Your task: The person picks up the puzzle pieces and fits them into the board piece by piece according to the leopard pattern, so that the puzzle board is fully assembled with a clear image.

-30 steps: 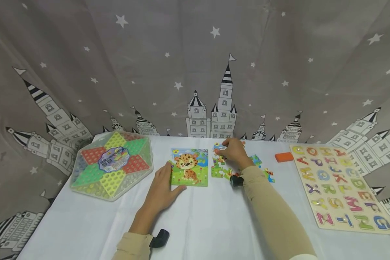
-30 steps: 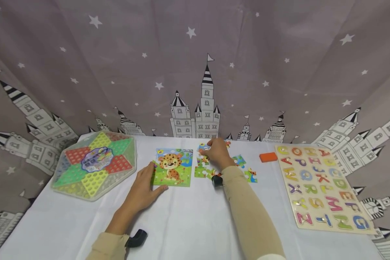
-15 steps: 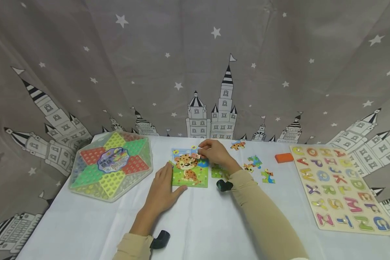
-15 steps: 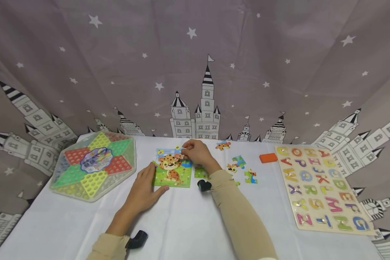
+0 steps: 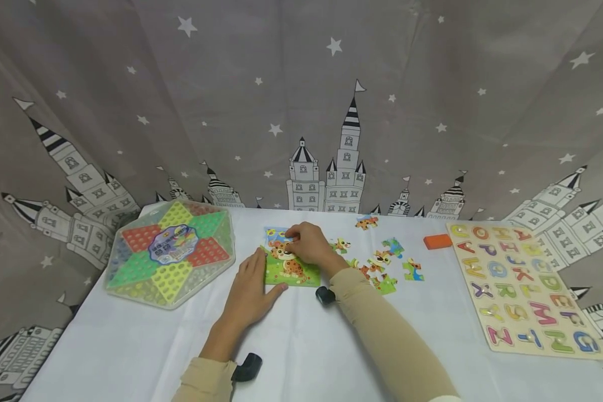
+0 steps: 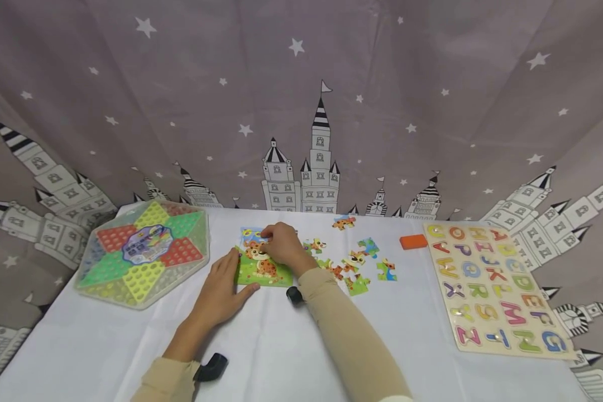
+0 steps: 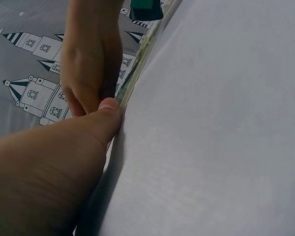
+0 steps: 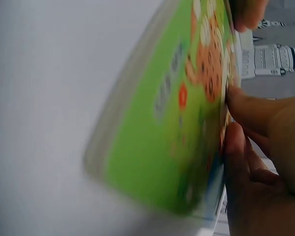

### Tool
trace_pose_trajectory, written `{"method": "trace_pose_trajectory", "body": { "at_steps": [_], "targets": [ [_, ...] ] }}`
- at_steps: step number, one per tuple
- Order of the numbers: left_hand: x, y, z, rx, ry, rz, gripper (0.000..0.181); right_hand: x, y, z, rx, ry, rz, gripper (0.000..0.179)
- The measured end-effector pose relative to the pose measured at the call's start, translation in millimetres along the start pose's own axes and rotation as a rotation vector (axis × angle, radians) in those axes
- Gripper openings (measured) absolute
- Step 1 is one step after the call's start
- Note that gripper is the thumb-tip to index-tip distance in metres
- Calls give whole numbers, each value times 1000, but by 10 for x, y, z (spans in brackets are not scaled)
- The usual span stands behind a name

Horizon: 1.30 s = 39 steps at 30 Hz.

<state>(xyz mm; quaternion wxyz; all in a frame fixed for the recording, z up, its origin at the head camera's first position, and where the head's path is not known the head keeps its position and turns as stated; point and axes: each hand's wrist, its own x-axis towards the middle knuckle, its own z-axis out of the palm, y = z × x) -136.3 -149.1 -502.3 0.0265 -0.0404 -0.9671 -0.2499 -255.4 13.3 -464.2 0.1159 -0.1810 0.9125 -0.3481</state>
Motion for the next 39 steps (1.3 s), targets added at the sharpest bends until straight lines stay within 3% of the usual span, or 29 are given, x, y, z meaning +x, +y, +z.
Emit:
{"method": "trace_pose_trajectory", "body": {
  "at_steps": [14,22,33,39],
  "targets": [
    [2,-4,-60,13,-18,-7,98,46,-133,99,-9,-6,-44,34],
    [-4,1,-64,6,-7,-2,98,84,-178,117,-86,3,-115,28],
    [-18,19,-72,4,-9,0,97,131,-169,196,-3,38,-19,33],
    [-24,33,-64,16,-26,-4,97,55,-5,24,120,89,20,36]
  ]
}}
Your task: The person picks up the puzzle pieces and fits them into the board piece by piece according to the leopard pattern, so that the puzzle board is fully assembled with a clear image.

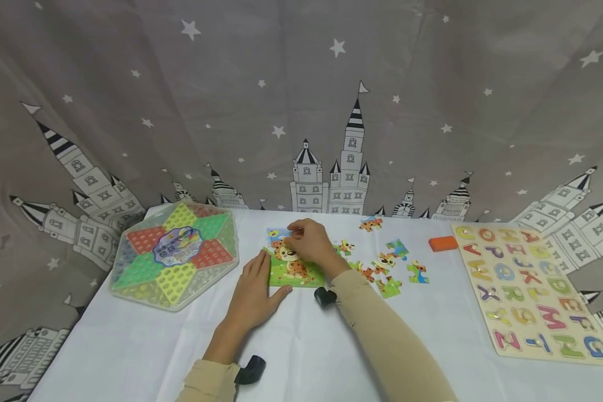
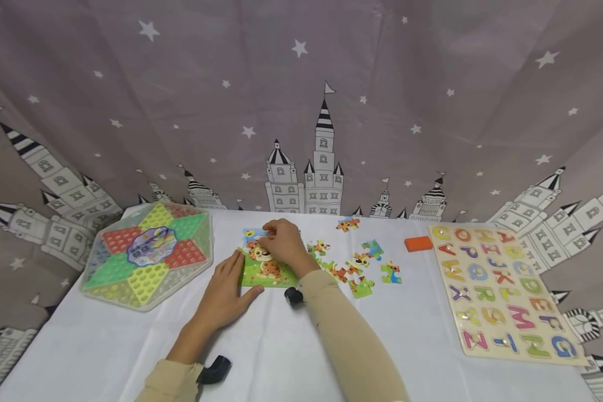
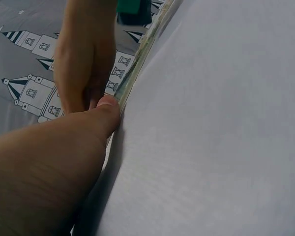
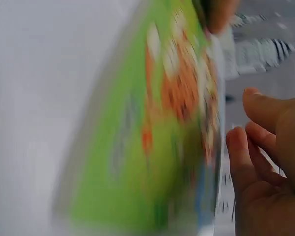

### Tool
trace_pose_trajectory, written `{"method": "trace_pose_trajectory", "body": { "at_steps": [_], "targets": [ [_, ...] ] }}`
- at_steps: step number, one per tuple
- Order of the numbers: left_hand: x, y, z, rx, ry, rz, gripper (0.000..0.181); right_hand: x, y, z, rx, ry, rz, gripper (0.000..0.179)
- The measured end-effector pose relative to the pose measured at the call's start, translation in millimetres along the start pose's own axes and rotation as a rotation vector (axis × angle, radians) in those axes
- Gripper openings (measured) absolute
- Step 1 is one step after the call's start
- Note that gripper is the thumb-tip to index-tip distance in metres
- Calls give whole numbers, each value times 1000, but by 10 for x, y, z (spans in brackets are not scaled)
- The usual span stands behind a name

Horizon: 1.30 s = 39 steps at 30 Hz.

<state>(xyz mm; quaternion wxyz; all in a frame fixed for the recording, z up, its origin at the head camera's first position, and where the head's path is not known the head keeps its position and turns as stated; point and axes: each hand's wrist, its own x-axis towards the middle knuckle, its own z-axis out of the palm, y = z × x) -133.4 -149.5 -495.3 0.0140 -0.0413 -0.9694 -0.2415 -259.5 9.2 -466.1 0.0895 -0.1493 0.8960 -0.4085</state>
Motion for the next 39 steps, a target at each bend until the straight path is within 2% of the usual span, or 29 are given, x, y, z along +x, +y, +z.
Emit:
{"method": "trace_pose_trajectory", "body": {
  "at_steps": [8,11,15,18,22,25,28,33,39],
  "targets": [
    [7,-1,40,12,14,-12,97,-239,489,-681,76,71,159,37],
    [8,-7,47,15,25,-4,96,-378,713,-922,83,76,186,39],
    [13,0,56,5,18,-4,96,-504,952,-1148,54,119,208,42],
    [14,14,57,-6,6,-6,97,-541,1062,-1253,41,165,259,44],
    [12,18,50,-2,11,-8,97,-563,1100,-1281,-3,123,262,48],
    [19,13,44,6,23,-5,96,-565,1050,-1221,-46,60,185,49],
    [22,9,37,6,26,-4,95,-552,979,-1132,-42,11,131,48],
    [10,14,38,-5,10,-6,93,-540,889,-1004,-19,-51,118,46],
    [3,5,24,-4,8,-6,91,-483,777,-934,-113,-84,134,45]
  ]
}}
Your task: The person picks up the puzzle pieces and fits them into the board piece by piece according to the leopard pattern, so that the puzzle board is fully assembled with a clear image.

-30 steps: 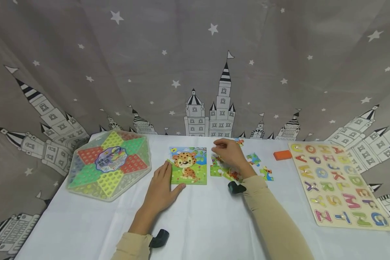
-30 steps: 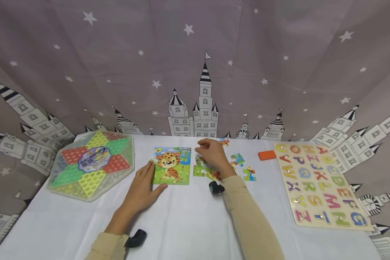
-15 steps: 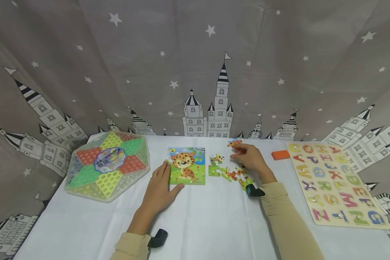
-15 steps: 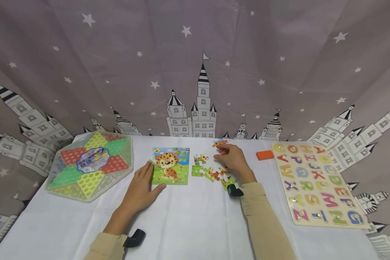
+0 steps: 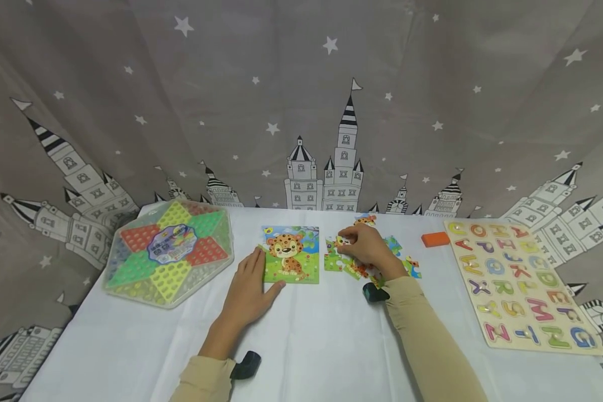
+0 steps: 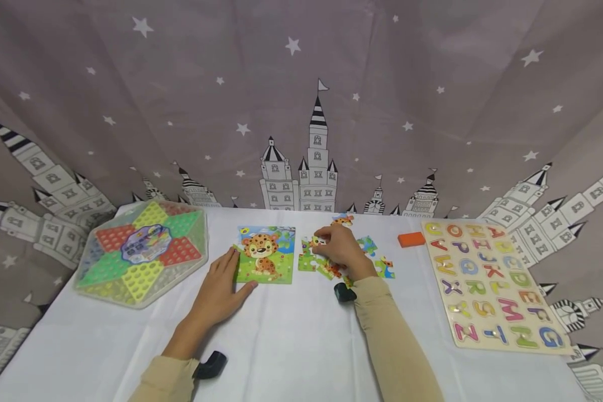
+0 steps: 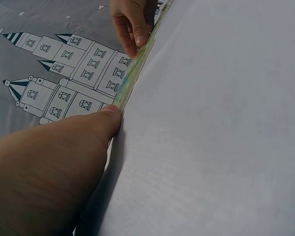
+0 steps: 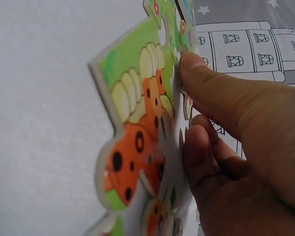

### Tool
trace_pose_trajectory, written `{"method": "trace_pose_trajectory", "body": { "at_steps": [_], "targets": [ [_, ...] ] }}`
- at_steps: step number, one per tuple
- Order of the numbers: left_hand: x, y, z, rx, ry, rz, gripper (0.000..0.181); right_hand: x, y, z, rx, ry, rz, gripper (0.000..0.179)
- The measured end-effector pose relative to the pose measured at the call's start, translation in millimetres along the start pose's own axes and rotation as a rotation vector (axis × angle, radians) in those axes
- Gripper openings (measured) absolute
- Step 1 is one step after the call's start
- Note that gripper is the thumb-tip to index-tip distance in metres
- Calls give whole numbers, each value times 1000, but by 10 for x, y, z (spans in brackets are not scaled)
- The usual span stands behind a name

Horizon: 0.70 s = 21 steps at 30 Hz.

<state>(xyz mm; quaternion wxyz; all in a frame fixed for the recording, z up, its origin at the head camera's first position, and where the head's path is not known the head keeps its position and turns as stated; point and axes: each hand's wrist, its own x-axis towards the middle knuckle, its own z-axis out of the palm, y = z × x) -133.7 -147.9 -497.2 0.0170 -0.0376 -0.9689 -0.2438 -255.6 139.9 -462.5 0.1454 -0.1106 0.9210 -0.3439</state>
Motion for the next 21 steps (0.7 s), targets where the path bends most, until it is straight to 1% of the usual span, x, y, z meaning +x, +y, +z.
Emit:
{"method": "trace_pose_trajectory", "body": {
  "at_steps": [2,5,9,13,17,21],
  "targets": [
    [8,11,-4,2,-4,-3,91,14,-12,-1,-11,8,16,43],
    [8,22,0,3,5,-3,91,28,-9,0,23,21,24,36],
    [7,21,20,-5,8,-2,91,38,-2,-17,96,38,49,25],
    [15,8,43,-6,-2,-9,91,35,-42,12,192,31,61,24],
    [19,0,38,2,6,-14,92,43,-226,158,301,10,63,26],
    [28,-2,28,4,1,-16,92,84,-504,374,342,17,79,24]
  ]
}}
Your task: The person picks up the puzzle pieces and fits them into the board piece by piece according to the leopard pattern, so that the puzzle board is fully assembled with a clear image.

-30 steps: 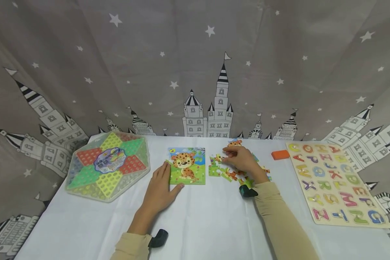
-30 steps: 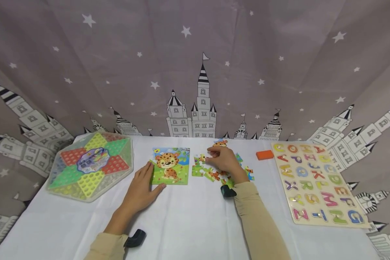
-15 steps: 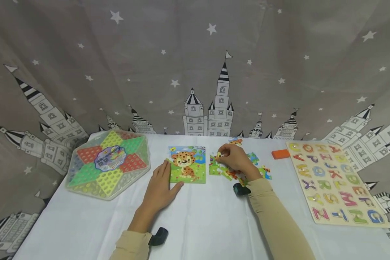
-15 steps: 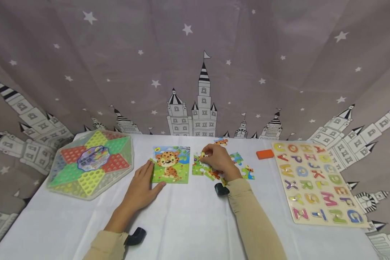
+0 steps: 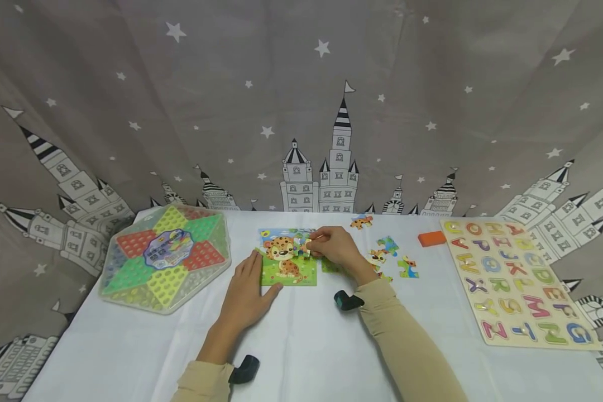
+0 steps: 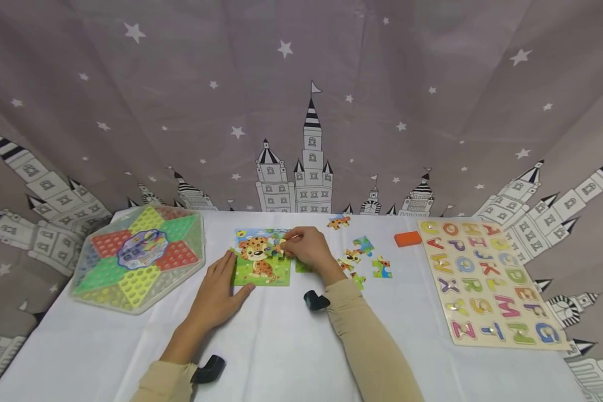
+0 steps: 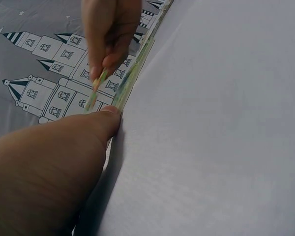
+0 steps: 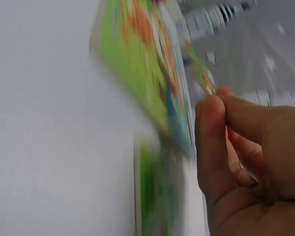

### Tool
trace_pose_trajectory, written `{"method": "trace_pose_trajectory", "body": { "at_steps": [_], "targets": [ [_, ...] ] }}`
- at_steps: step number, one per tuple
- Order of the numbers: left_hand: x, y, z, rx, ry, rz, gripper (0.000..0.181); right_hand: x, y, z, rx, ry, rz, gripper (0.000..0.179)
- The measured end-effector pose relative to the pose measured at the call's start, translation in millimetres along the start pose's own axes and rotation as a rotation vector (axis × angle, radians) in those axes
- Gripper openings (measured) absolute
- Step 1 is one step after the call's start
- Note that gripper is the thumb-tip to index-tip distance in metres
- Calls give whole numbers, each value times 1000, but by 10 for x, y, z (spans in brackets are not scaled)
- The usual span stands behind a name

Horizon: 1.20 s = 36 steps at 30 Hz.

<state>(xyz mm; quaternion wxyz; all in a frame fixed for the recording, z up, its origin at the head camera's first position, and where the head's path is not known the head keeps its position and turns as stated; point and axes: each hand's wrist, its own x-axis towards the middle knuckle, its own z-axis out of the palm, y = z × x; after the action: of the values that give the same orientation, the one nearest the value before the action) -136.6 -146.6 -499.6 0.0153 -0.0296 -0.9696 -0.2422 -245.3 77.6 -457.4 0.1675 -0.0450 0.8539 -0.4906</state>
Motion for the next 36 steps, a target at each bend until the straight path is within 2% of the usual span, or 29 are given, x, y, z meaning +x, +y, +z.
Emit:
{"method": "trace_pose_trajectory", "body": {
  "at_steps": [7,11,13,20,28,32,36],
  "targets": [
    [-5,-1,8,-12,17,18,91,30,-247,497,8,-22,-28,24],
    [-10,-21,12,-13,28,30,90,53,-291,696,-20,34,-47,20],
    [-13,-29,7,-5,33,35,90,69,-306,759,-79,75,-74,18],
    [-29,-37,-22,12,30,49,86,93,-379,846,-230,136,-99,17],
    [-24,-28,-6,21,36,55,83,72,-408,870,-296,140,-117,21],
    [-33,-34,-14,23,31,62,83,60,-406,890,-317,160,-152,20],
    [-36,-38,-30,18,30,70,83,52,-388,887,-344,133,-193,25]
  ]
}}
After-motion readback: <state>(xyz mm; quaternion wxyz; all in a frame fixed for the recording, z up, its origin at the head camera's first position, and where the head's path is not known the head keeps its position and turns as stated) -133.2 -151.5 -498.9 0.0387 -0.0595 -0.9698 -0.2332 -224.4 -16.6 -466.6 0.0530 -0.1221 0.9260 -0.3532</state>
